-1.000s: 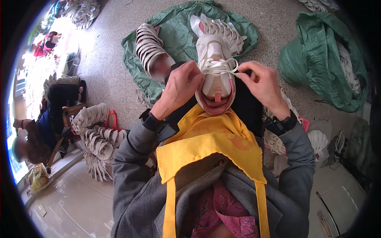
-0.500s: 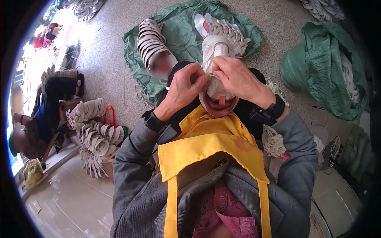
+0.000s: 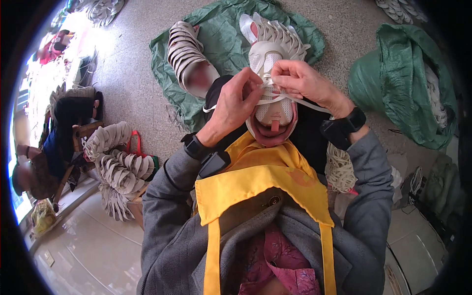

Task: Lacing a pair of white and pink sneakers.

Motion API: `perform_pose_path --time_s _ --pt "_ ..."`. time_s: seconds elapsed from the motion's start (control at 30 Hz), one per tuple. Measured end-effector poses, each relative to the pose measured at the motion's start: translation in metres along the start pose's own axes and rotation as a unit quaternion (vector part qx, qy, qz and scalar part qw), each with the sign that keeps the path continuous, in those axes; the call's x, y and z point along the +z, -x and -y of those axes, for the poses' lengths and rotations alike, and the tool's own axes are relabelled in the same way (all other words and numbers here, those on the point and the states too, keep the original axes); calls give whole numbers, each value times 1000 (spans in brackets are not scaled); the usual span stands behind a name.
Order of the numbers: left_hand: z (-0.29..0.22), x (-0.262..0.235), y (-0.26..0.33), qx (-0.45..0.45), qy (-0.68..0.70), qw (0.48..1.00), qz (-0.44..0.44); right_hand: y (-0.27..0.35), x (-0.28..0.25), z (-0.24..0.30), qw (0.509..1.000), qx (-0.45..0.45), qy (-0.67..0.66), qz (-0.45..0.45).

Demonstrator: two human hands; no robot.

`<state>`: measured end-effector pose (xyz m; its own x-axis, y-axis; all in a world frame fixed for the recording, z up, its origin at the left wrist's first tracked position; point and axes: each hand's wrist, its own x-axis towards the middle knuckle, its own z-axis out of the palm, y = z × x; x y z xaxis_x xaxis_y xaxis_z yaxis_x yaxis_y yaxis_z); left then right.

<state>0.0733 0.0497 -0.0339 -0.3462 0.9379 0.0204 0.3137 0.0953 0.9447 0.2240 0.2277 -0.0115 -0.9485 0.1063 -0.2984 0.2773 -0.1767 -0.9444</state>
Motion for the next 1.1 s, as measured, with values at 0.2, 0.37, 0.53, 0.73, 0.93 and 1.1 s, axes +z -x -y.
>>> perform_pose_path --time_s 0.2,0.37,0.53,0.73,0.93,1.1 --pt "5 0 -5 11 -4 1000 26 -1 7 -6 996 -39 42 -67" --pt "9 0 -9 -31 49 998 32 7 19 -3 976 -71 121 -165" --pt "4 -21 -24 -163 239 949 122 38 27 9 909 -108 302 -267" --pt "11 -32 -36 -126 238 950 160 70 37 3 941 74 199 -262" --pt "-12 -37 -31 -170 194 945 204 83 15 -16 932 -28 246 -267" --pt "7 -28 -29 -152 157 954 204 112 7 -20 948 -7 218 -231"
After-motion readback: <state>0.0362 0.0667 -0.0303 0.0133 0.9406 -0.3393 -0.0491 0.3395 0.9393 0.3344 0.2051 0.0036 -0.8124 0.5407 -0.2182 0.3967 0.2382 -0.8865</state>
